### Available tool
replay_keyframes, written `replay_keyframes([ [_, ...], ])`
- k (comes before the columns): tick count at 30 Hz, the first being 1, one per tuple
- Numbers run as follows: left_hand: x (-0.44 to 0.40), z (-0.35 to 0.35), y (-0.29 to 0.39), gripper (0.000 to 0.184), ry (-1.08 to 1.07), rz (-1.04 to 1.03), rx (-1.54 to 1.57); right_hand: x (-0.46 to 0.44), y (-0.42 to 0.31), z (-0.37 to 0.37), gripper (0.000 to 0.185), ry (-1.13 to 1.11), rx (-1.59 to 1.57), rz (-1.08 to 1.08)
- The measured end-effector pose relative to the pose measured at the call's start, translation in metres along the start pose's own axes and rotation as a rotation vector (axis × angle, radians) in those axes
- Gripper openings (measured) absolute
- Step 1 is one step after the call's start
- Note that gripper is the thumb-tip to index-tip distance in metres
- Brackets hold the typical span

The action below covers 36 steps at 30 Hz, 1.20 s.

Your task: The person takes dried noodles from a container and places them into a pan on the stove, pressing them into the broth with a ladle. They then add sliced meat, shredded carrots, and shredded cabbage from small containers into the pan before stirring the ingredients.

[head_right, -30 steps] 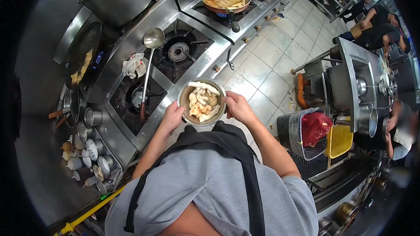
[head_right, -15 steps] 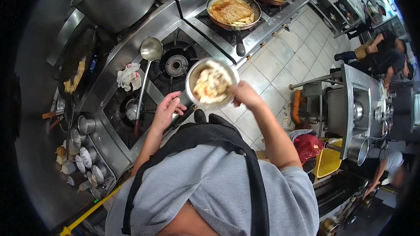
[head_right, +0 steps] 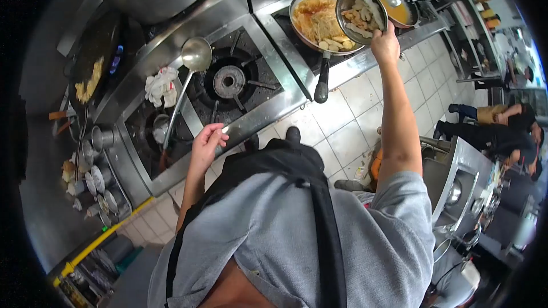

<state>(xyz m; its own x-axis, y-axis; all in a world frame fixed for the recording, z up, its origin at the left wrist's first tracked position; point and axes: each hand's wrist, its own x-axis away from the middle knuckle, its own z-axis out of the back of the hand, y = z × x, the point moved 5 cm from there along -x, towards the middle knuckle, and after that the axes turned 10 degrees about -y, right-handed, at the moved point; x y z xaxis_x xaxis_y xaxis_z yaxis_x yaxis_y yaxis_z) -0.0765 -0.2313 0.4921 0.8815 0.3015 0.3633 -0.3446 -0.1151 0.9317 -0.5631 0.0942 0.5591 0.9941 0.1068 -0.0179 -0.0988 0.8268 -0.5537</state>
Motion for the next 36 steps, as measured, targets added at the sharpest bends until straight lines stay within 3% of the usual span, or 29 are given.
replay_keyframes([
  [10,0.011,-0.097,-0.031,0.030,0.098,0.136,0.026,-0.018,0.010,-0.021,0.055,-0.120,0.293,0.317],
  [13,0.013,-0.118,-0.033,0.030,0.124,0.118,0.074,-0.018,0.000,0.006,0.059,0.092,0.340,0.611],
  [17,0.019,-0.135,-0.026,0.030,0.119,0.151,0.052,-0.023,0.005,0.032,0.055,0.058,0.258,0.406],
  [19,0.020,-0.133,-0.018,0.031,0.169,0.123,0.044,-0.024,0.014,0.029,0.050,0.119,0.001,0.458],
  [20,0.018,-0.134,-0.015,0.033,0.145,0.109,0.010,-0.003,-0.002,0.029,0.041,-0.224,-0.436,0.211],
  [22,0.014,-0.132,-0.003,0.038,0.149,0.059,-0.067,0.032,-0.023,0.016,0.027,-0.443,-0.685,0.221],
  [26,0.011,-0.127,0.054,0.047,0.262,-0.082,0.058,0.116,-0.055,-0.047,0.021,-0.860,-0.653,0.258],
  [28,0.017,-0.110,0.061,0.046,0.285,-0.049,0.083,0.166,-0.088,-0.075,0.022,-1.087,-0.636,0.242],
  [32,0.043,-0.068,0.034,0.041,0.340,-0.141,0.187,0.249,-0.146,-0.124,0.024,-1.294,-0.526,0.289],
  [33,0.052,-0.049,0.007,0.039,0.452,-0.121,0.170,0.275,-0.170,-0.125,0.025,-1.375,-0.591,0.312],
  [36,0.105,0.011,-0.024,0.031,0.700,-0.080,0.281,0.337,-0.229,-0.144,0.048,-1.599,-0.594,0.404],
])
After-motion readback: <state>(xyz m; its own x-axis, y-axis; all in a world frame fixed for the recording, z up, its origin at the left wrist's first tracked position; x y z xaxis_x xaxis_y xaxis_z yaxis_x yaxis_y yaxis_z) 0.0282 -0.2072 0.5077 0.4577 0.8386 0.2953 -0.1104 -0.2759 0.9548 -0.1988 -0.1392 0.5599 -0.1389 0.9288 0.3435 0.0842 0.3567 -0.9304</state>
